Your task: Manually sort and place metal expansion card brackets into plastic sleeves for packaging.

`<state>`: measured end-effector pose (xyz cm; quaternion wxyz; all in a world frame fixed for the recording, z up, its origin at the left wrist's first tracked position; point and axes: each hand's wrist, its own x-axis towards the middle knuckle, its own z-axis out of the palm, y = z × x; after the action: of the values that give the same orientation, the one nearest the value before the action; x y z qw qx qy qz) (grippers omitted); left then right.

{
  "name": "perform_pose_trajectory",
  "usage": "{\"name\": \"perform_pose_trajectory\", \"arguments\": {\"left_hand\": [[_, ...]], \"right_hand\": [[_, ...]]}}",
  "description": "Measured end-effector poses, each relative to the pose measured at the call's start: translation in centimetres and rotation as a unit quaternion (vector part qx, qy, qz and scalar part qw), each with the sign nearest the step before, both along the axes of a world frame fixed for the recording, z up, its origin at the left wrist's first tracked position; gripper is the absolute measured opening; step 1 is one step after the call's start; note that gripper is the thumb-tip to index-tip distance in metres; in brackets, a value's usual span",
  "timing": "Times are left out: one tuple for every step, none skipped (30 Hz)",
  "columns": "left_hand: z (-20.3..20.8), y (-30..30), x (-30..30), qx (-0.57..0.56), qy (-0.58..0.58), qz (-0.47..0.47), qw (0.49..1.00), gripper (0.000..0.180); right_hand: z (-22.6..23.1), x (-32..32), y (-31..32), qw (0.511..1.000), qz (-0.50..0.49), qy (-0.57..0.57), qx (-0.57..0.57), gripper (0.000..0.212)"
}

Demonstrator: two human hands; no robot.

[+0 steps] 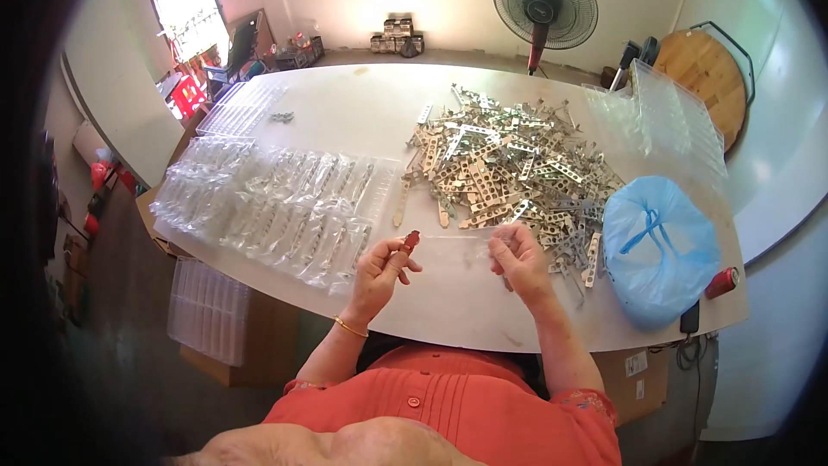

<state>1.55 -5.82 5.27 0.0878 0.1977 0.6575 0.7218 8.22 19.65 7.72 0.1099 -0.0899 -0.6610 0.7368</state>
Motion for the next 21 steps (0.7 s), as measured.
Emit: {"name": "perform_pose_trajectory", "arguments": {"left_hand": [[0.0, -0.1, 0.2, 0.002, 0.004, -0.006, 1.000, 0.018], [0.0, -0.2, 0.2, 0.005, 0.007, -0.005, 1.000, 0.018], [0.0, -0.2, 0.2, 0.005, 0.005, -0.001, 1.000, 0.018], [0.0, -0.3, 0.3, 0.005, 0.003, 0.003, 1.000, 0.017], [0.1, -0.5, 0.4, 0.006, 0.005, 0.004, 1.000, 0.017], [0.2, -0.6, 0.5, 0.009, -0.002, 0.004, 1.000, 0.018], [0.3, -0.7, 0.6, 0.013, -0.008, 0.004, 1.000, 0.019], [0.4, -0.8, 0.7, 0.015, -0.005, 0.005, 1.000, 0.019], [0.5, -0.8, 0.8, 0.027, -0.008, 0.007, 1.000, 0.019], [0.6, -1.0, 1.1, 0.040, -0.011, 0.009, 0.999, 0.018], [0.6, -1.1, 1.2, 0.042, -0.008, 0.010, 0.999, 0.018], [0.6, -1.2, 1.3, 0.032, -0.005, 0.010, 0.999, 0.018], [0.6, -1.3, 1.3, 0.023, -0.002, 0.010, 1.000, 0.018], [0.5, -1.4, 1.4, 0.025, 0.002, 0.011, 1.000, 0.018], [0.5, -1.5, 1.5, 0.038, -0.008, 0.012, 0.999, 0.018], [0.7, -1.6, 1.7, 0.051, -0.018, 0.014, 0.998, 0.019], [1.0, -1.7, 2.0, 0.052, -0.016, 0.016, 0.998, 0.019], [1.4, -1.9, 2.2, 0.060, -0.036, 0.018, 0.997, 0.020], [1.8, -1.9, 2.4, 0.067, -0.056, 0.018, 0.996, 0.021], [1.8, -1.8, 2.5, 0.067, -0.057, 0.019, 0.996, 0.021], [1.8, -1.8, 2.6, 0.080, -0.066, 0.017, 0.994, 0.021]], "right_hand": [[-0.1, 0.0, -0.3, 1.000, 0.005, -0.005, -0.008, 0.007], [0.1, 0.1, -0.4, 1.000, 0.006, -0.003, -0.006, 0.007], [0.3, 0.2, -0.4, 1.000, -0.009, -0.001, 0.004, 0.008], [0.5, 0.4, -0.5, 1.000, -0.025, 0.000, 0.014, 0.008], [0.7, 0.6, -0.6, 1.000, -0.024, 0.002, 0.016, 0.008], [0.9, 0.8, -0.6, 1.000, -0.025, 0.008, 0.011, 0.009], [1.1, 0.9, -0.7, 1.000, -0.025, 0.015, 0.007, 0.010], [1.4, 1.1, -0.8, 1.000, -0.024, 0.018, 0.009, 0.010], [1.7, 1.3, -0.9, 0.999, -0.031, 0.021, 0.015, 0.011], [1.9, 1.5, -1.1, 0.999, -0.038, 0.024, 0.020, 0.011], [1.9, 1.6, -1.2, 0.999, -0.037, 0.028, 0.022, 0.011], [1.7, 1.6, -1.2, 0.996, -0.061, 0.047, 0.036, 0.012], [1.5, 1.6, -1.1, 0.993, -0.086, 0.066, 0.049, 0.014], [1.4, 1.7, -1.0, 0.993, -0.085, 0.070, 0.051, 0.014], [1.3, 1.9, -0.8, 0.993, -0.077, 0.072, 0.050, 0.013], [1.2, 1.9, -0.8, 0.994, -0.068, 0.072, 0.048, 0.014], [1.1, 1.9, -0.9, 0.994, -0.066, 0.074, 0.049, 0.014], [0.9, 1.9, -1.0, 0.994, -0.051, 0.093, 0.006, 0.017], [0.7, 2.0, -1.0, 0.992, -0.037, 0.111, -0.038, 0.021], [0.5, 2.1, -1.3, 0.993, -0.036, 0.110, -0.038, 0.021], [0.2, 2.2, -1.8, 0.994, 0.013, 0.090, -0.054, 0.024]]}}
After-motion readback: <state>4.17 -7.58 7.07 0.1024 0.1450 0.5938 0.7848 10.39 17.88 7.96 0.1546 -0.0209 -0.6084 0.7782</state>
